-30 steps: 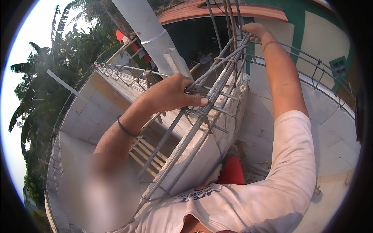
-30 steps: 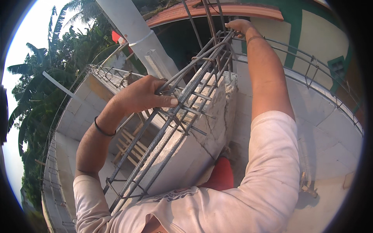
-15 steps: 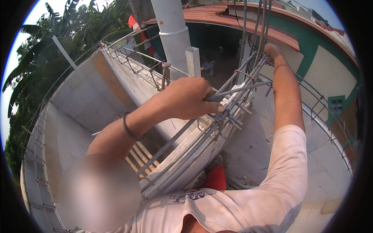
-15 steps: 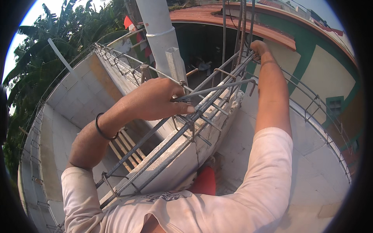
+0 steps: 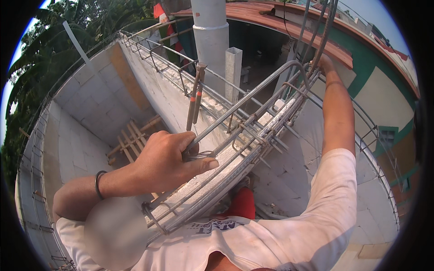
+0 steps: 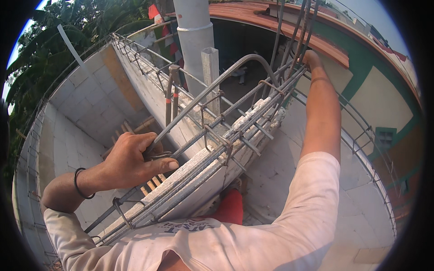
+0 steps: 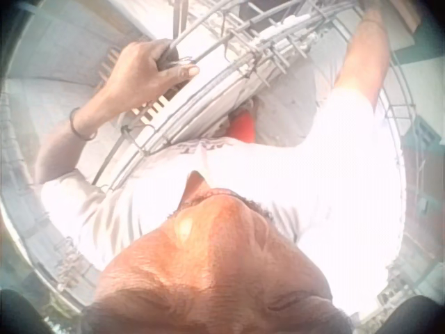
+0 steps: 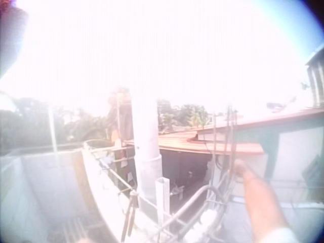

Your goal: The person assembles a rebar cage by hand, positioning and tying intersecting steel bars with wire ties. They use pliers to twist and secure the ties at multiple junctions along the cage structure.

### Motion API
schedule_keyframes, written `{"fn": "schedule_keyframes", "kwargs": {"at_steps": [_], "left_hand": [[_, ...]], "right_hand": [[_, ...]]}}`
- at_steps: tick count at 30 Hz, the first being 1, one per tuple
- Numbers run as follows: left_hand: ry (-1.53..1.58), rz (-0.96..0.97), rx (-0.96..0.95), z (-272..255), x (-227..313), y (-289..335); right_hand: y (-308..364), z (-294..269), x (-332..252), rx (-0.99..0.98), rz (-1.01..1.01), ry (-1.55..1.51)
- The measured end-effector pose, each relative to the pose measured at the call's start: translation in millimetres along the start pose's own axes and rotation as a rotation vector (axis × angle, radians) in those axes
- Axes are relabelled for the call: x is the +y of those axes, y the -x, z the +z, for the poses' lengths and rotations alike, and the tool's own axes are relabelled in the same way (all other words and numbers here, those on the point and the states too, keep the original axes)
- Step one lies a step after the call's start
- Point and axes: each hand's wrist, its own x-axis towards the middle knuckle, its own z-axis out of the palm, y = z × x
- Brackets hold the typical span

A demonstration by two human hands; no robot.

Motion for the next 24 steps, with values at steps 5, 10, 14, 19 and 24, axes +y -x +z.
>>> {"fn": "schedule_keyframes", "kwargs": {"at_steps": [5, 10, 14, 19, 24], "left_hand": [[0.064, 0.011, 0.003, 9.1, 7.0, -6.5], [0.124, 0.006, 0.009, 12.5, 4.6, -6.9], [0.202, 0.027, 0.032, 18.4, 0.9, -7.9], [0.212, -0.019, -0.004, 19.1, -1.4, -8.7], [0.275, -0.098, -0.036, 15.7, 2.2, -6.1]], "right_hand": [[1.2, -6.1, -24.7, -0.123, 0.007, 0.470], [32.1, -19.3, -51.4, 0.021, 0.086, 0.527], [45.5, -23.0, -62.0, 0.081, 0.111, 0.571], [58.5, -25.4, -73.4, 0.119, 0.139, 0.586], [60.2, -28.8, -94.9, 0.146, 0.144, 0.529]]}}
